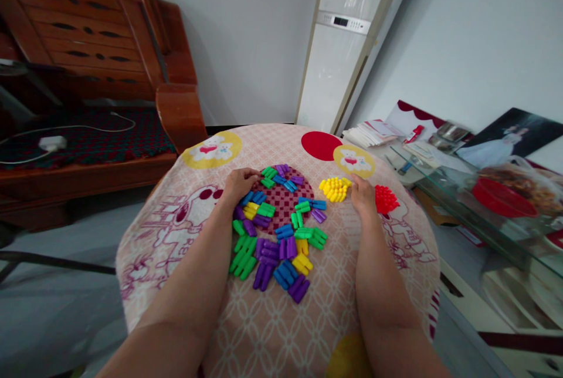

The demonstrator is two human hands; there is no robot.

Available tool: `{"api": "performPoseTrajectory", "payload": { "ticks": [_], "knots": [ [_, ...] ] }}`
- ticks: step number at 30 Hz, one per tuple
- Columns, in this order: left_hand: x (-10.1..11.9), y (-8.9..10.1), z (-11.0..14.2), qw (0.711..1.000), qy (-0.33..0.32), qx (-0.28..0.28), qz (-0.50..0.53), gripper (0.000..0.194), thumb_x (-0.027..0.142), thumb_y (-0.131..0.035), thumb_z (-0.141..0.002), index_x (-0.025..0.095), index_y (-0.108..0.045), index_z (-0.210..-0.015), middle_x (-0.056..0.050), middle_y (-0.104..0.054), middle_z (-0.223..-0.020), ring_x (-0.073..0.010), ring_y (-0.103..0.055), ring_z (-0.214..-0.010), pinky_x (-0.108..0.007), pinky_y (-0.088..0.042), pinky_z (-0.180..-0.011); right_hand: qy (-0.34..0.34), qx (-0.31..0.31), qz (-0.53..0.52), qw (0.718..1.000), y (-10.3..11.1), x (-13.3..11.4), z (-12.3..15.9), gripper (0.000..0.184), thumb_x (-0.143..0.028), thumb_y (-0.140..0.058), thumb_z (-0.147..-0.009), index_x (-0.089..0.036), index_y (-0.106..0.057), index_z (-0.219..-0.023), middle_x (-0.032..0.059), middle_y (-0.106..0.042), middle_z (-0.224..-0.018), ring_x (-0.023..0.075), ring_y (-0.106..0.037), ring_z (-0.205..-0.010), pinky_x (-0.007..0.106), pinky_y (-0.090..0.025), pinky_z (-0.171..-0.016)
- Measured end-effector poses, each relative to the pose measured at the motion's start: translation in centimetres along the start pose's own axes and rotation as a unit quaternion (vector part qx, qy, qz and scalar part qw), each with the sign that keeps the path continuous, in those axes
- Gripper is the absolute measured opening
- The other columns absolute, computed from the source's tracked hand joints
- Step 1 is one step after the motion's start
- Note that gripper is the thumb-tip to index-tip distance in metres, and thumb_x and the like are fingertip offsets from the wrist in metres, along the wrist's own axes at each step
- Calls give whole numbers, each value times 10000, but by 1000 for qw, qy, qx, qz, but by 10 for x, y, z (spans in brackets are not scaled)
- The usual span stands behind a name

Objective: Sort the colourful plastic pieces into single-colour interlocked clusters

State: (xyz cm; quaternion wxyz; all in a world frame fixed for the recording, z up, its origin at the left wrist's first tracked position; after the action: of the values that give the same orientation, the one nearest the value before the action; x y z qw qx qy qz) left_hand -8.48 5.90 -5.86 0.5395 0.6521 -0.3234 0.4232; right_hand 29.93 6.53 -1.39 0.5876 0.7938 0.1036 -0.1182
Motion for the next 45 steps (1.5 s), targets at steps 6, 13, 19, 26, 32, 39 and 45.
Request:
{"api": "performPoseTrajectory", "payload": {
  "ticks": [6, 13, 19, 26, 32, 39, 45],
  "knots": [
    [0, 0, 1, 1000, -6, 2, -11, 280, 243, -600, -774, 176, -761, -993, -23, -739, -717, -151, -666, -643, -235, -534, -628, 85, -59, 15, 995, -13, 2, -1, 495, -60, -360, -894, -155, -663, -1274, 106, -651, -1311, 192, -555, -1240, 282, -387, -1069],
    [4, 2, 2, 999, -19, 6, -37, 272, 230, -594, -775, 182, -767, -979, -25, -738, -714, -156, -667, -656, -225, -518, -612, 23, -34, 57, 998, -13, 10, 0, 318, -143, -529, -879, -132, -697, -1149, 122, -702, -1191, 231, -605, -1123, 311, -430, -982],
    [4, 1, 3, 1000, -10, 0, -19, 287, 225, -587, -777, 177, -764, -997, -17, -732, -701, -150, -660, -644, -230, -526, -620, -58, -21, 109, 992, -2, 12, 5, 249, -232, -576, -880, -196, -702, -1092, 116, -720, -1061, 247, -617, -1061, 301, -454, -804],
    [3, 1, 3, 1000, -5, 2, 2, 266, 209, -598, -767, 176, -763, -973, -14, -714, -682, -146, -653, -626, -230, -528, -616, -24, -51, 104, 993, 4, 10, 4, 388, -121, -527, -847, -175, -690, -1195, 129, -719, -1148, 242, -641, -1086, 302, -454, -871],
    [3, 1, 3, 1000, -4, -1, 2, 278, 221, -591, -772, 167, -757, -988, -24, -726, -705, -153, -658, -631, -242, -535, -621, -40, -10, -97, 994, -8, 18, -3, 338, -144, -593, -707, -152, -713, -1022, 99, -747, -1042, 215, -674, -977, 288, -491, -858],
    [5, 1, 4, 1000, -3, 5, -4, 272, 217, -591, -772, 171, -761, -980, -19, -732, -714, -145, -654, -630, -224, -526, -606, -105, 21, -408, 907, -30, 27, -8, 403, -181, -623, -577, -134, -646, -977, 103, -741, -1000, 212, -692, -905, 314, -542, -798],
    [9, 1, 6, 1000, -5, -1, -11, 272, 190, -582, -773, 159, -759, -977, -10, -717, -684, -136, -639, -602, -215, -516, -590, -79, 32, -497, 863, -35, 29, -10, 370, -190, -666, -521, -163, -643, -890, 58, -746, -874, 215, -695, -852, 356, -547, -821]
  ]
}}
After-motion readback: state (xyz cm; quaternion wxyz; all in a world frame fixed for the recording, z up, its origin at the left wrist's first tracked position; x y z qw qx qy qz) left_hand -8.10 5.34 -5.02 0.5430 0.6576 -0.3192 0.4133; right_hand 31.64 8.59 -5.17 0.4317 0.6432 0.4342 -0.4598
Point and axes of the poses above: each hand's wrist, its own z-axis away from the middle knuckle, its own y-axis out of the back of the hand, x = y × z, the point moved 3 cm from there along -z, towards the middle knuckle
